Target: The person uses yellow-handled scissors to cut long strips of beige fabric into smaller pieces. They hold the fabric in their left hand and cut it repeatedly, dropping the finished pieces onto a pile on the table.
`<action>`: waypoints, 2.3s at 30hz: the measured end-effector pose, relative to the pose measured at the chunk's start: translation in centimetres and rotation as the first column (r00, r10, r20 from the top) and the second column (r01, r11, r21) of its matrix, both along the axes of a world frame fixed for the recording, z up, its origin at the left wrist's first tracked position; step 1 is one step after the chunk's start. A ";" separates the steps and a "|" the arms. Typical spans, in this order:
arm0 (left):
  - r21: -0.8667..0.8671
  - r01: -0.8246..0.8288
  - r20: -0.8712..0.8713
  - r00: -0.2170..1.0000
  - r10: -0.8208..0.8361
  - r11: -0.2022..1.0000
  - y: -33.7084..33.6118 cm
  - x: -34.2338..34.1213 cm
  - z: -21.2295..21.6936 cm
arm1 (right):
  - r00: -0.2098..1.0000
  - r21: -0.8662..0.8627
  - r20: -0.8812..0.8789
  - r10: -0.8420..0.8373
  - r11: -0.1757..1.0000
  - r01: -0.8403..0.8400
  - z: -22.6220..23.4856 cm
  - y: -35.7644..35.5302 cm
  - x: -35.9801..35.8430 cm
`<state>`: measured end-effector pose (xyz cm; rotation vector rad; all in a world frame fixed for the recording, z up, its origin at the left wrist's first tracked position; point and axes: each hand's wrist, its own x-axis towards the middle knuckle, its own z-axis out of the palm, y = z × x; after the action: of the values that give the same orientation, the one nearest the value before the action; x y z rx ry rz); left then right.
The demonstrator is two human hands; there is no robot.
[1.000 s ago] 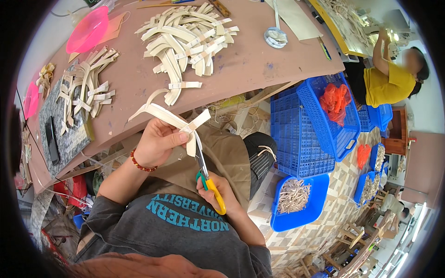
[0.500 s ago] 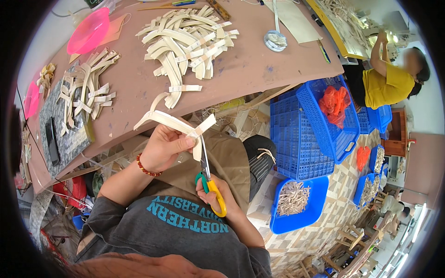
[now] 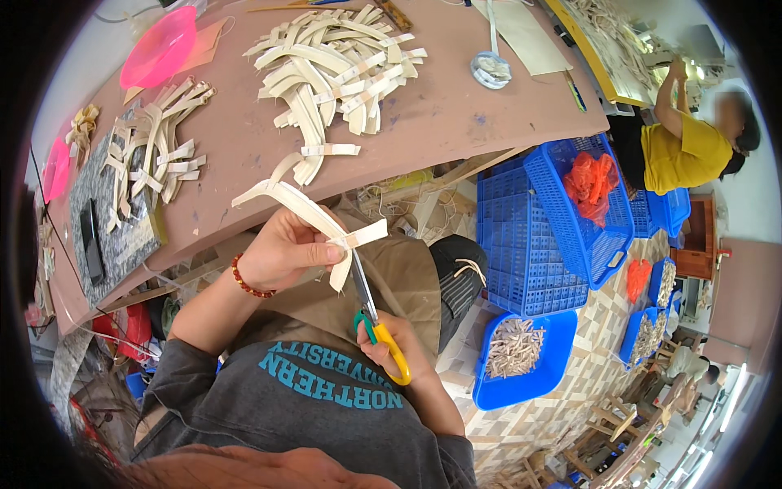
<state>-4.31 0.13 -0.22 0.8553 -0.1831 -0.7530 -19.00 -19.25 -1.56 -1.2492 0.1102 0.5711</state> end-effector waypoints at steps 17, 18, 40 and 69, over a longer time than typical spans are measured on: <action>0.158 0.195 0.057 0.977 -0.206 0.968 1.0 1.2 0.8 | 0.999 -0.046 0.014 0.039 0.998 -0.038 -0.2 -0.9 0.1; 0.160 0.203 0.032 0.977 -0.211 0.966 1.1 1.3 0.8 | 0.999 -0.052 0.016 0.038 0.998 -0.037 -0.2 -1.0 0.2; 0.280 0.284 0.045 0.950 -0.308 0.917 1.8 2.0 1.0 | 0.998 -0.134 -0.044 0.043 0.990 -0.049 -0.4 -1.1 -0.3; 0.163 0.053 0.092 0.993 -0.069 0.985 0.5 1.3 1.7 | 0.994 -0.116 0.078 0.073 0.991 -0.064 -0.1 0.5 1.5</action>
<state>-2.98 0.65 1.49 1.0445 -0.2388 -0.7918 -17.53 -18.77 -1.66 -1.3900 0.0310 0.5779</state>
